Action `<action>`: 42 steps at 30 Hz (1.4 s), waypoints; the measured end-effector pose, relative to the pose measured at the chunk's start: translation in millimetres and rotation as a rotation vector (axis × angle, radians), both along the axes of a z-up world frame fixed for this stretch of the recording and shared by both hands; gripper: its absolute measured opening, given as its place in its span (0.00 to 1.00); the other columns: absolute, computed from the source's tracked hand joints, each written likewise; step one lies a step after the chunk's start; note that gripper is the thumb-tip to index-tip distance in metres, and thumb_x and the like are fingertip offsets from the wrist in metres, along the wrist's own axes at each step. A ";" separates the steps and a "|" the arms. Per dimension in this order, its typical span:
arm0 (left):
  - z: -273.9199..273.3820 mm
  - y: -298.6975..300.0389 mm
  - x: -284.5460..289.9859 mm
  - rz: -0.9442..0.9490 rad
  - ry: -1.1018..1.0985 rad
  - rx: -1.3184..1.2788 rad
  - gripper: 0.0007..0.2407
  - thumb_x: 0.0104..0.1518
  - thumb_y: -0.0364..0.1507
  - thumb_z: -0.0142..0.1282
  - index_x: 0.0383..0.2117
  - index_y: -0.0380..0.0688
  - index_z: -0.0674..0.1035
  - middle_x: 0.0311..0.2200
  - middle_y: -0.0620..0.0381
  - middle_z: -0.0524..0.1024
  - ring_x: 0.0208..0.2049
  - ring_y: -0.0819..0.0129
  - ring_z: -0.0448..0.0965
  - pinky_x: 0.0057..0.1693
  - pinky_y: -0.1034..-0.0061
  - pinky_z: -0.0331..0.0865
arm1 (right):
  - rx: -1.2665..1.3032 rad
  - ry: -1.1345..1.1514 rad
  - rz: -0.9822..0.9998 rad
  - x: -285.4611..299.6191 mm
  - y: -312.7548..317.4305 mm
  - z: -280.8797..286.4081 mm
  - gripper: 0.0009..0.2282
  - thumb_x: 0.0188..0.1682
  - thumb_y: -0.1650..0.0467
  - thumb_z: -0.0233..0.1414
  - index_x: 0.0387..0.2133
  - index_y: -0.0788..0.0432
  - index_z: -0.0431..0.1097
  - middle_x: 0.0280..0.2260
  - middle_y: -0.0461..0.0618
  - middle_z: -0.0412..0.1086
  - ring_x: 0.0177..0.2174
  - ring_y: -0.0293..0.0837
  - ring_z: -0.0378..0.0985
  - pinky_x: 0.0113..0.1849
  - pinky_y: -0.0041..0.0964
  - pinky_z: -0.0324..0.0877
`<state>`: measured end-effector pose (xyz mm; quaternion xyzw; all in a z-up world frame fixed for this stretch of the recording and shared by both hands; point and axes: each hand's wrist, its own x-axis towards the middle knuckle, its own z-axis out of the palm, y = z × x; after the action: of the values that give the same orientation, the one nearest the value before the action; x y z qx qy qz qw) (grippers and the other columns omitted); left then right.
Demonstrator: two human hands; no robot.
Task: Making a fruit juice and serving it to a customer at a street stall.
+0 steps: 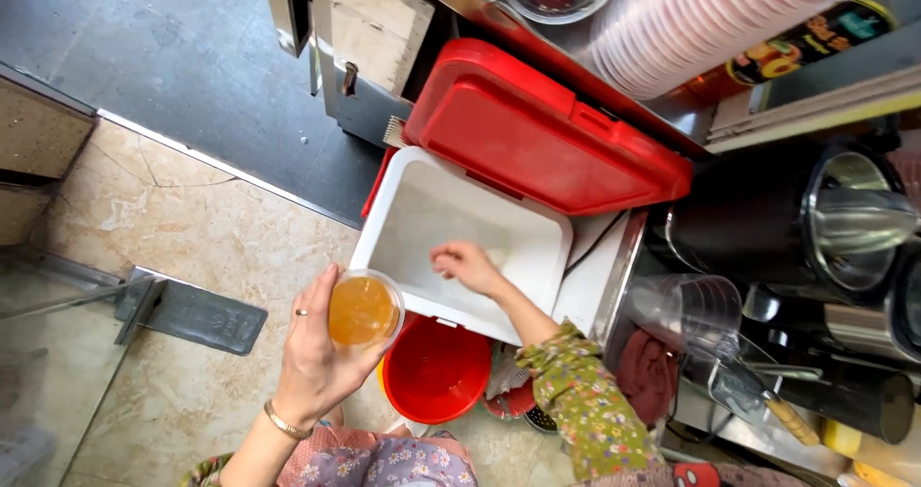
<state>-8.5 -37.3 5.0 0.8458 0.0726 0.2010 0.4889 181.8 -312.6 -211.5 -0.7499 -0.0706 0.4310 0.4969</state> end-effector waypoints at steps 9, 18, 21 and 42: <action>-37.4 45.7 -15.5 0.050 0.086 0.007 0.43 0.33 0.26 0.73 0.61 0.32 0.63 0.55 0.37 0.71 0.56 0.41 0.72 0.61 0.56 0.66 | -0.170 0.126 0.475 -12.7 98.0 -201.7 0.15 0.54 0.68 0.49 0.49 0.63 0.73 0.38 0.52 0.75 0.35 0.43 0.74 0.38 0.41 0.70; -37.1 59.3 -6.7 0.022 0.128 -0.037 0.42 0.33 0.26 0.73 0.61 0.31 0.63 0.55 0.36 0.70 0.55 0.39 0.72 0.61 0.57 0.66 | -0.147 0.115 0.258 -51.3 114.2 -174.1 0.10 0.51 0.65 0.55 0.40 0.58 0.74 0.36 0.45 0.76 0.36 0.37 0.77 0.41 0.38 0.75; -40.5 54.0 -9.1 0.031 0.128 -0.047 0.41 0.35 0.27 0.74 0.61 0.33 0.65 0.56 0.36 0.70 0.54 0.41 0.74 0.60 0.60 0.68 | -0.123 0.034 0.452 -37.6 119.9 -172.0 0.07 0.51 0.67 0.54 0.35 0.59 0.74 0.34 0.47 0.76 0.34 0.38 0.77 0.39 0.37 0.74; -17.9 -1.1 12.7 0.020 0.161 0.134 0.39 0.42 0.27 0.70 0.64 0.35 0.61 0.57 0.37 0.67 0.56 0.40 0.69 0.59 0.56 0.66 | 0.220 0.110 0.052 -40.3 84.8 228.7 0.16 0.52 0.72 0.54 0.52 0.62 0.66 0.47 0.48 0.70 0.46 0.40 0.74 0.48 0.36 0.72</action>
<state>4.2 -38.4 -12.9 0.8893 0.1065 0.1418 0.4216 141.6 -227.8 17.3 -0.6640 -0.1096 0.4739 0.5679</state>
